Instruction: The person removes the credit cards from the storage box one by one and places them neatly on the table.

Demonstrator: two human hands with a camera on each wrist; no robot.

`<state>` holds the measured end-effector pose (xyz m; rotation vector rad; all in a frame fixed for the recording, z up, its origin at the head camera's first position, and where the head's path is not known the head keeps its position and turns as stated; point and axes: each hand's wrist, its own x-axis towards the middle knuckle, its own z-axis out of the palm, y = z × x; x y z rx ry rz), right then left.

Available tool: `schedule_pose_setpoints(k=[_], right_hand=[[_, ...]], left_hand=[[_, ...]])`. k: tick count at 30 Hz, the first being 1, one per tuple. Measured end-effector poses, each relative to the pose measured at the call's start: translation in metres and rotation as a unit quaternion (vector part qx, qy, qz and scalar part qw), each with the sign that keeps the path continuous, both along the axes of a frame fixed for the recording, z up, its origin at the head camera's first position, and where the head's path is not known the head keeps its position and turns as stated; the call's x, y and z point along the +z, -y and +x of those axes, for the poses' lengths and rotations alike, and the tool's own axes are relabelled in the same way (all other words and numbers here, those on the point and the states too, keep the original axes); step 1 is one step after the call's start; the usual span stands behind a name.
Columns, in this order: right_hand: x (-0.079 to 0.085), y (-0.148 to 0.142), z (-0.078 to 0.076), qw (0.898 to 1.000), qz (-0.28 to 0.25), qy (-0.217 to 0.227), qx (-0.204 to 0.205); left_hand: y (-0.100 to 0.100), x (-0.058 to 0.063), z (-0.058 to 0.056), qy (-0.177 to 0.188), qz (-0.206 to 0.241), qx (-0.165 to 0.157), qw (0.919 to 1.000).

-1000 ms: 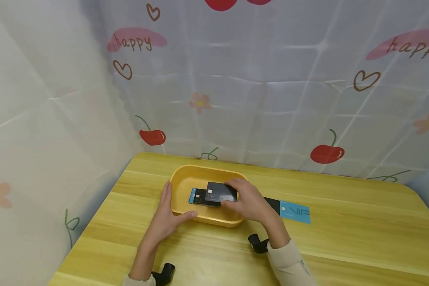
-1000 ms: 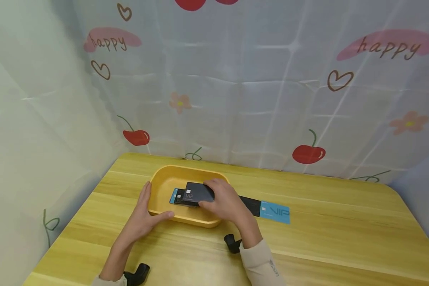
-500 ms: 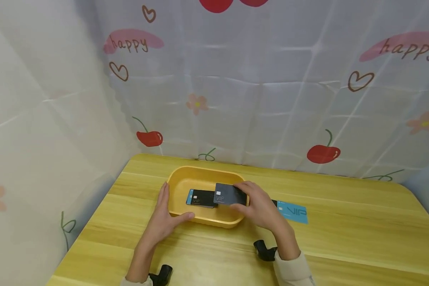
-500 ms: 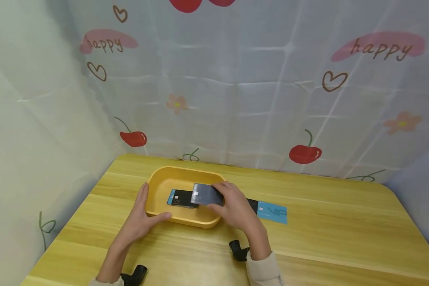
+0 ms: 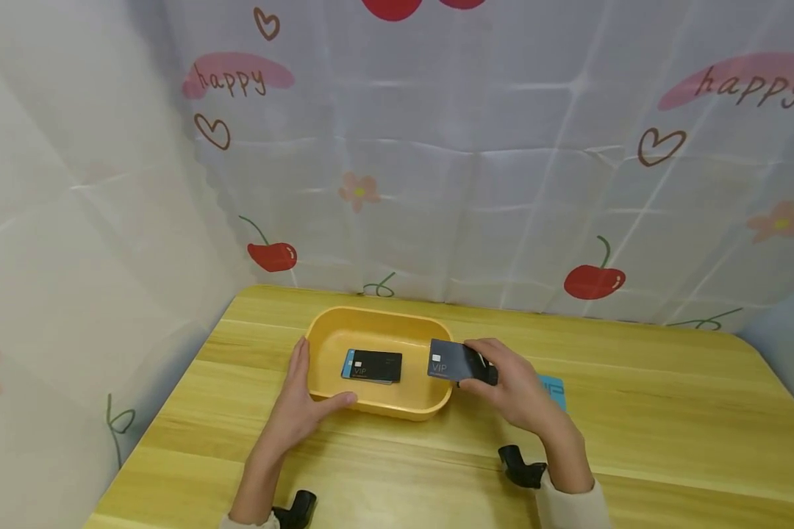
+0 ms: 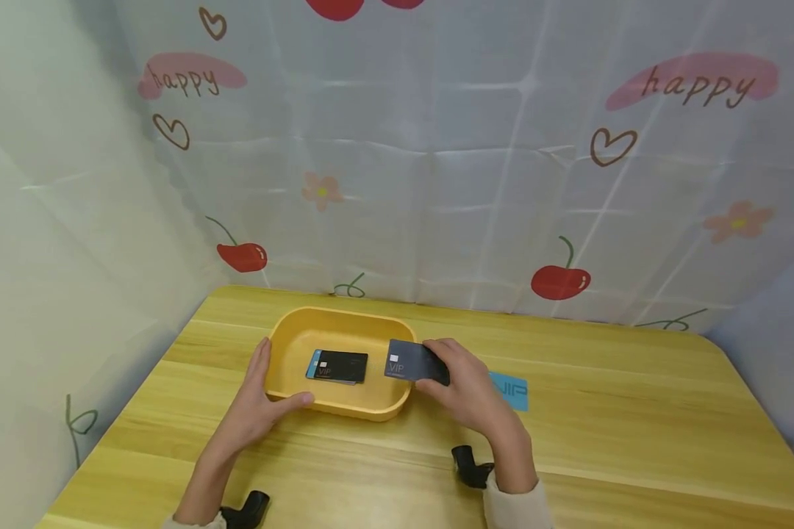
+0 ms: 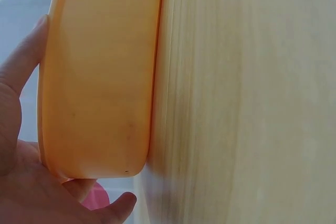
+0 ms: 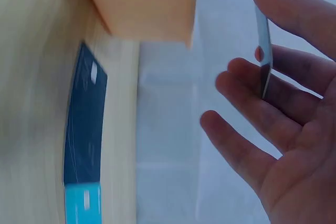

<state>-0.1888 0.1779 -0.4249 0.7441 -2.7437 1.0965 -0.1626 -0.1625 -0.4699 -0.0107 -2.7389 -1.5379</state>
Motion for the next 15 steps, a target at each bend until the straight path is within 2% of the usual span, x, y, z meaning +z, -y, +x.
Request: schedule_pose_setpoints(k=[15], right_hand=[[0.002, -0.051, -0.002, 0.998, 0.024, 0.05, -0.033]], left_hand=[[0.0, 0.0, 0.001, -0.006, 0.01, 0.0, 0.9999]])
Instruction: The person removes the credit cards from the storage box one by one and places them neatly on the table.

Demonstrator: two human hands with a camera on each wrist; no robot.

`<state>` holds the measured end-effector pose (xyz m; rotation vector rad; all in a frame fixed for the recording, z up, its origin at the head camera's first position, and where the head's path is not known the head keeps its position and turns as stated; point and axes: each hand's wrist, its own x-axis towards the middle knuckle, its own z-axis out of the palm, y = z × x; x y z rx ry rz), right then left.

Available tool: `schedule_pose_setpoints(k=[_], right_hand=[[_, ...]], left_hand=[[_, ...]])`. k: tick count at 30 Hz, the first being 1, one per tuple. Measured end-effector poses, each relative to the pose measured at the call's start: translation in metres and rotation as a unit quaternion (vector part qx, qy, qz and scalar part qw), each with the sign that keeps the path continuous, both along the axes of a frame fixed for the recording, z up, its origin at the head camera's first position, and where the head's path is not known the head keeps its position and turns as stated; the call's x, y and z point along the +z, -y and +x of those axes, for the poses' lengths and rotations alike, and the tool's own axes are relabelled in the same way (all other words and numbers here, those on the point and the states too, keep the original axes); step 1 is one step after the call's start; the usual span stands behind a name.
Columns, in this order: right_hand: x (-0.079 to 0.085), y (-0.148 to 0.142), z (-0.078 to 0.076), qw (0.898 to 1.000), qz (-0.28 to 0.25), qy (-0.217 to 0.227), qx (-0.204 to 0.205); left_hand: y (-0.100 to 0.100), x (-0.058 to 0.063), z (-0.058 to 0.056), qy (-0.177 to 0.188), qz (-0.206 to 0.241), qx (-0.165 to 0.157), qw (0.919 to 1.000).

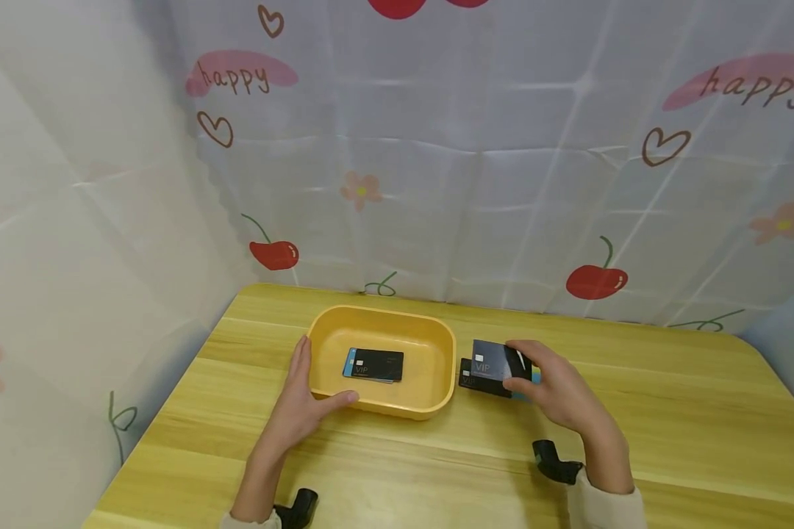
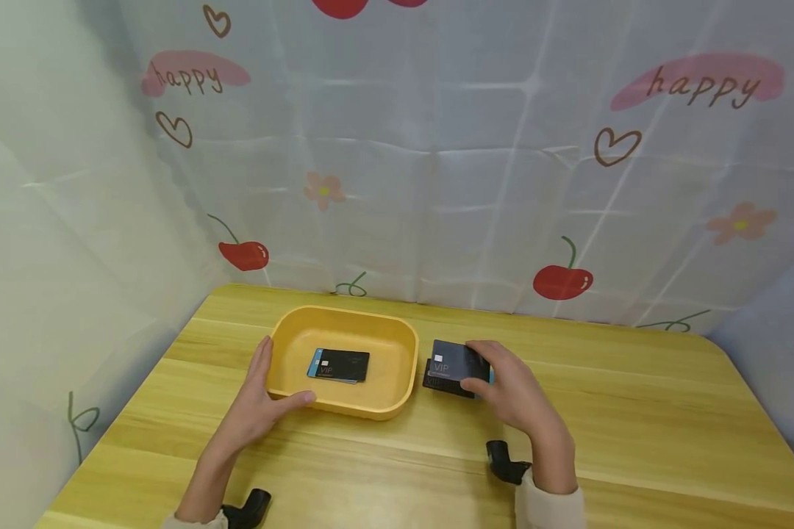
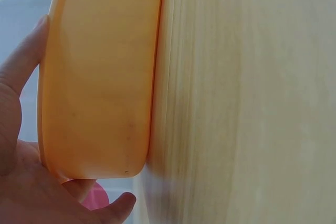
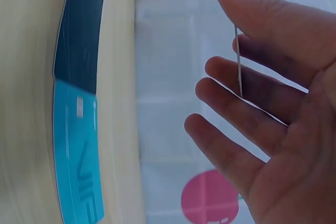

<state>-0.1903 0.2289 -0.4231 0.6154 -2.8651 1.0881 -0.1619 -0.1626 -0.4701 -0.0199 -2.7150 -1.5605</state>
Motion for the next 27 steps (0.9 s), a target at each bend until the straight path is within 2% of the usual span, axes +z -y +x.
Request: schedule_pose_setpoints(k=[13, 19, 27], right_hand=[[-0.009, -0.047, 0.003, 0.997, 0.027, 0.059, -0.036], [-0.018, -0.076, 0.005, 0.994, 0.044, 0.086, -0.057], [-0.03, -0.113, 0.011, 0.99, 0.071, 0.107, -0.062]], left_hand=[[0.0, -0.002, -0.001, -0.001, -0.004, 0.0, 1.0], [-0.001, -0.003, 0.0, 0.0, -0.008, 0.003, 1.0], [-0.001, -0.001, 0.0, 0.0, -0.012, 0.001, 0.9999]])
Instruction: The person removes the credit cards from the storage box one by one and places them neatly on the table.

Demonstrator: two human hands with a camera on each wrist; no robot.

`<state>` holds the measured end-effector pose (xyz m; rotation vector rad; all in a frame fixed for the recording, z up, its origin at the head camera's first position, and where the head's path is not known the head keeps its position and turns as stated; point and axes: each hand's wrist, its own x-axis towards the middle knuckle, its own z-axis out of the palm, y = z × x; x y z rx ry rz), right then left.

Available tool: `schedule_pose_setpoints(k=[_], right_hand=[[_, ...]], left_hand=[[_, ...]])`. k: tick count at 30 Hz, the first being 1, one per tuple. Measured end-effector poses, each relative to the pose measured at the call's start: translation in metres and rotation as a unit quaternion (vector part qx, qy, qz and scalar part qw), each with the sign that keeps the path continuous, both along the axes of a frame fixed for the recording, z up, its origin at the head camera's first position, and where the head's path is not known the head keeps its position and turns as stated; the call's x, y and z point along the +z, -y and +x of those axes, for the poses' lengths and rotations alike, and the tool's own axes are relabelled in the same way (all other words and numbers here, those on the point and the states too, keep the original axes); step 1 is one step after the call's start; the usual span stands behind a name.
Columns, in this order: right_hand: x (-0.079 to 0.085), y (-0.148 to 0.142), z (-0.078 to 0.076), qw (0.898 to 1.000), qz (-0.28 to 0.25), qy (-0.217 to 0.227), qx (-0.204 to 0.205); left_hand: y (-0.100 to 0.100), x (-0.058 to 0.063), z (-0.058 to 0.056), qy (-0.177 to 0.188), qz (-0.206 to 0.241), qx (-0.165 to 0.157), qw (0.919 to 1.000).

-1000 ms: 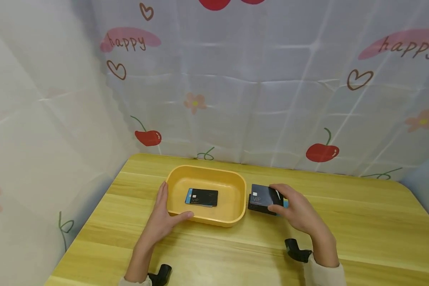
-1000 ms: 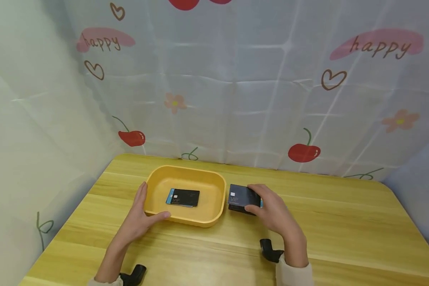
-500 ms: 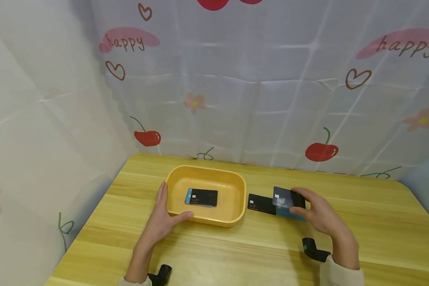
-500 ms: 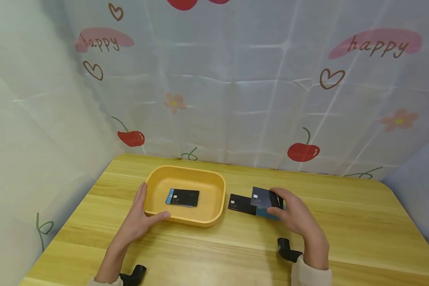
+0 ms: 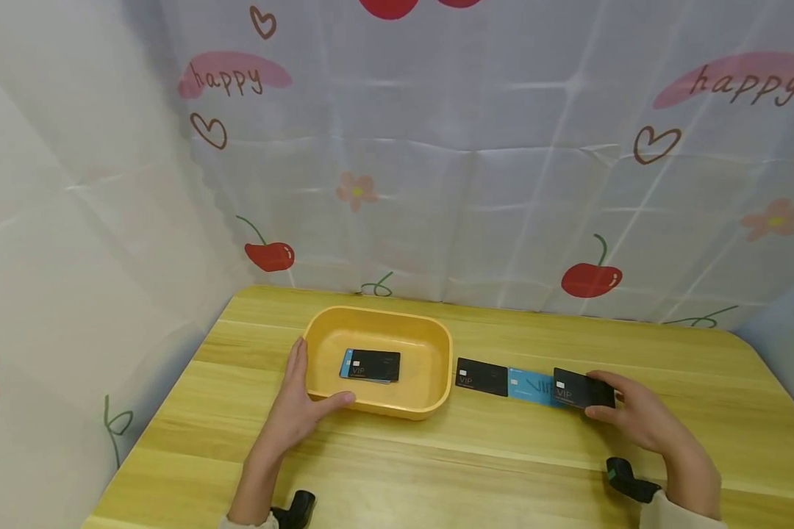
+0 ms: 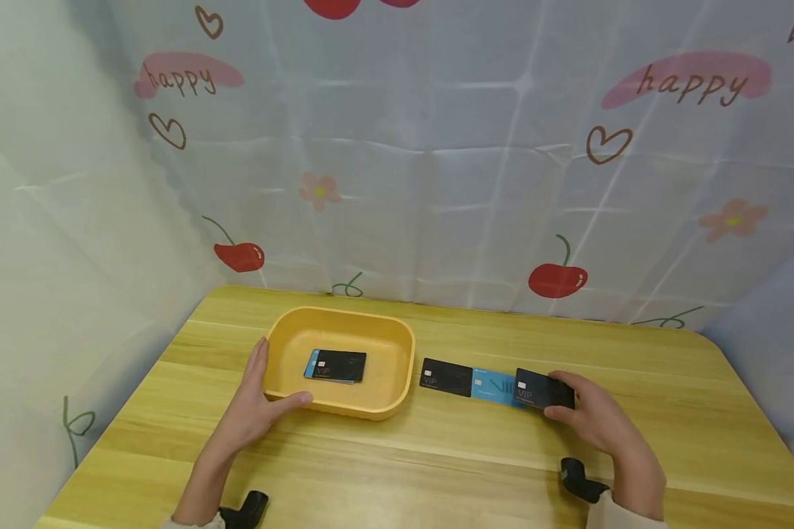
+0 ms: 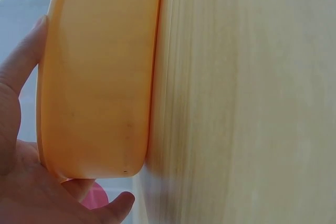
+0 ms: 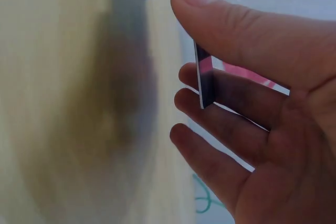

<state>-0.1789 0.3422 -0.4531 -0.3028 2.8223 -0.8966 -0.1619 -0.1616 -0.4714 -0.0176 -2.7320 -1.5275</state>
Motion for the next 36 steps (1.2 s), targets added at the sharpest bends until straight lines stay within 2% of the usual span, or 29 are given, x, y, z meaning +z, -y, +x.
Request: schedule_pose_setpoints(k=[14, 36], right_hand=[[-0.018, -0.025, 0.003, 1.0, -0.017, 0.004, -0.003], [-0.025, -0.026, -0.001, 0.999, 0.006, -0.029, 0.015]], left_hand=[[0.0, 0.0, -0.001, -0.005, 0.002, -0.002, 1.0], [0.001, -0.002, -0.002, -0.003, 0.001, 0.003, 1.0]])
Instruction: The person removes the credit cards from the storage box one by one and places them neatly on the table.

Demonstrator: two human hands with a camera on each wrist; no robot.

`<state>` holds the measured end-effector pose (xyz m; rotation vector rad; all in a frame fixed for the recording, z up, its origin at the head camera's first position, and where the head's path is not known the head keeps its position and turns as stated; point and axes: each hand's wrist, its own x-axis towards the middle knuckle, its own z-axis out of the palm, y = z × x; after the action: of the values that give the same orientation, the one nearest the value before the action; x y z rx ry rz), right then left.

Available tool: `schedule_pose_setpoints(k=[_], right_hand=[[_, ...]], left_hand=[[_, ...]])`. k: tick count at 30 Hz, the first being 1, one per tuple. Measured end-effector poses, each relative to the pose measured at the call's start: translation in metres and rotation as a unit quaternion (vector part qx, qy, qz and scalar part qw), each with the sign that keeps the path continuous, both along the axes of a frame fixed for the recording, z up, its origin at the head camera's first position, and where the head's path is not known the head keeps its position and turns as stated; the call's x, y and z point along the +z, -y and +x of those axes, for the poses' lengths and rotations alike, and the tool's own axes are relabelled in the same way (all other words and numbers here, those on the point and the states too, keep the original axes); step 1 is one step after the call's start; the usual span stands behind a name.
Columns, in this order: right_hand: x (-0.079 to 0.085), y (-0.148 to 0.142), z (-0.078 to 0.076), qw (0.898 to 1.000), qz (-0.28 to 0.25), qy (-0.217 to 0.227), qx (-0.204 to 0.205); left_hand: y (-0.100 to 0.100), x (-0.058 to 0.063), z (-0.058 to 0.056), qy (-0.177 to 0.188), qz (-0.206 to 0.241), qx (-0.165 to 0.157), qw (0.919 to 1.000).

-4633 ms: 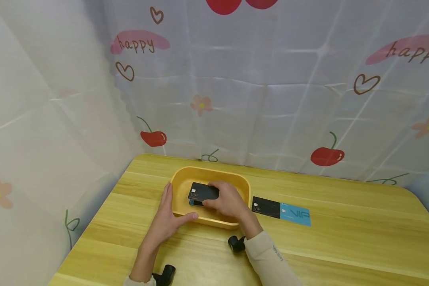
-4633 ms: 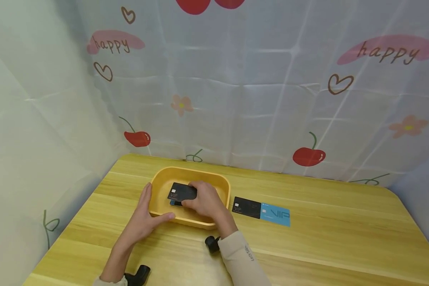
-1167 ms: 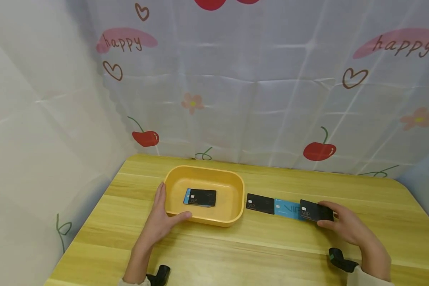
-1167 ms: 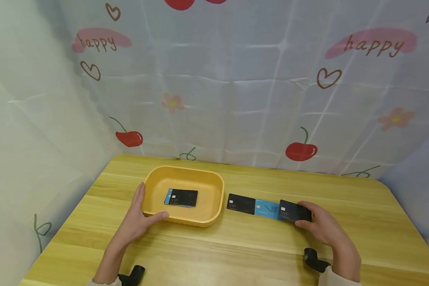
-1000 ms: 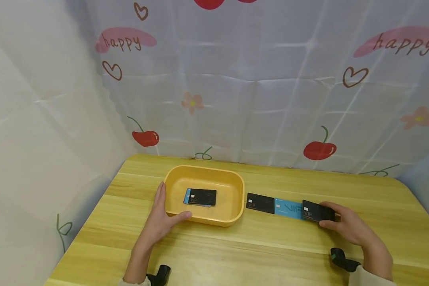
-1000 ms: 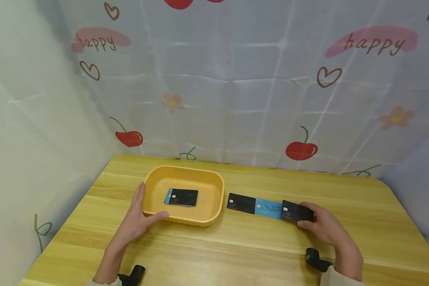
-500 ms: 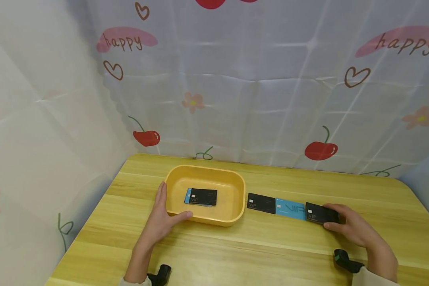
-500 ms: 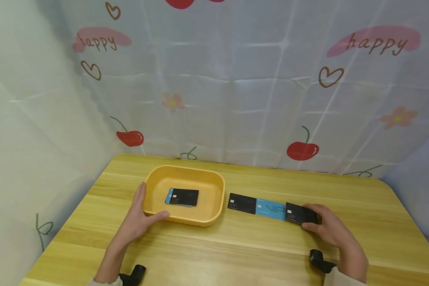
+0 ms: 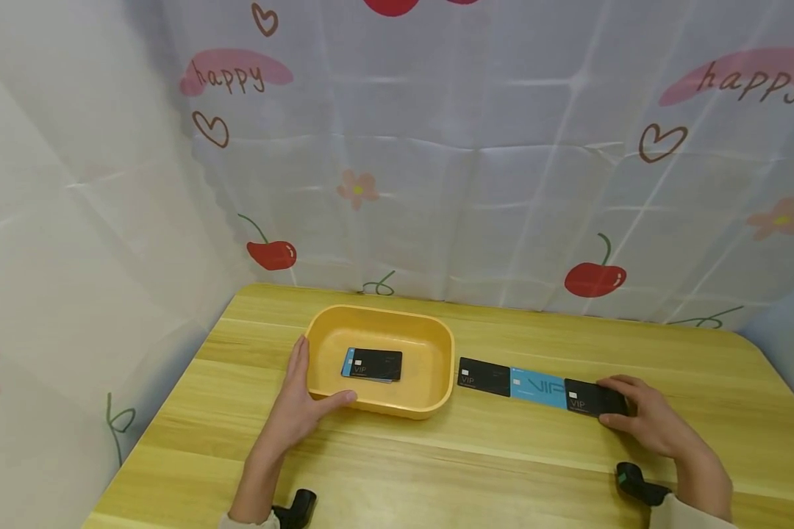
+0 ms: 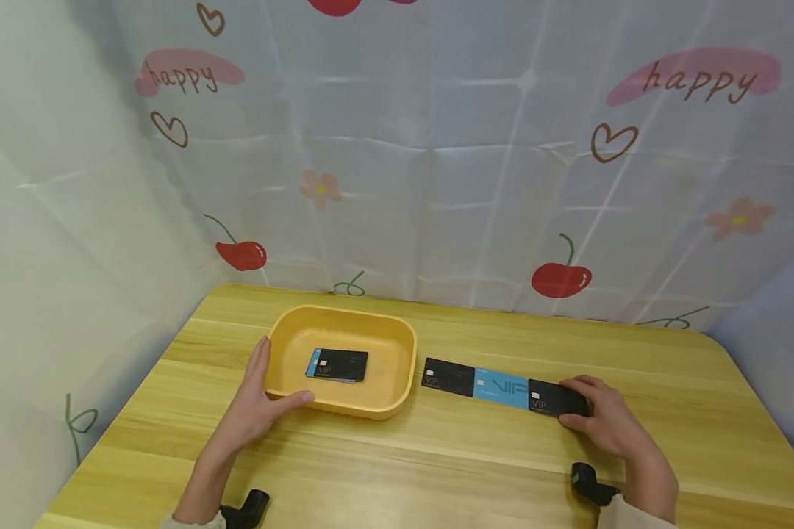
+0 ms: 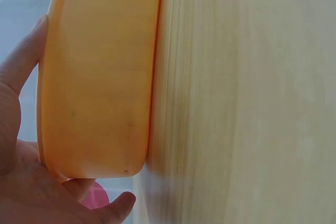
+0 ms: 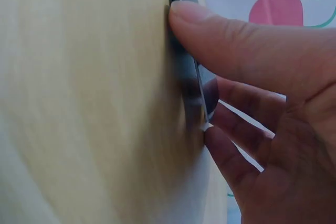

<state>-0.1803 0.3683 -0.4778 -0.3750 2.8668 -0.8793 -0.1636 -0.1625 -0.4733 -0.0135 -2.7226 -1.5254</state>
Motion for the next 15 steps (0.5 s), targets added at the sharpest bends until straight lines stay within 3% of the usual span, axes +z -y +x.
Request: schedule_pose_setpoints(k=[15], right_hand=[[-0.0028, -0.0007, -0.0008, 1.0, -0.003, 0.012, -0.012]], left_hand=[[-0.0008, 0.0022, 0.0014, 0.004, 0.0, -0.003, 1.0]])
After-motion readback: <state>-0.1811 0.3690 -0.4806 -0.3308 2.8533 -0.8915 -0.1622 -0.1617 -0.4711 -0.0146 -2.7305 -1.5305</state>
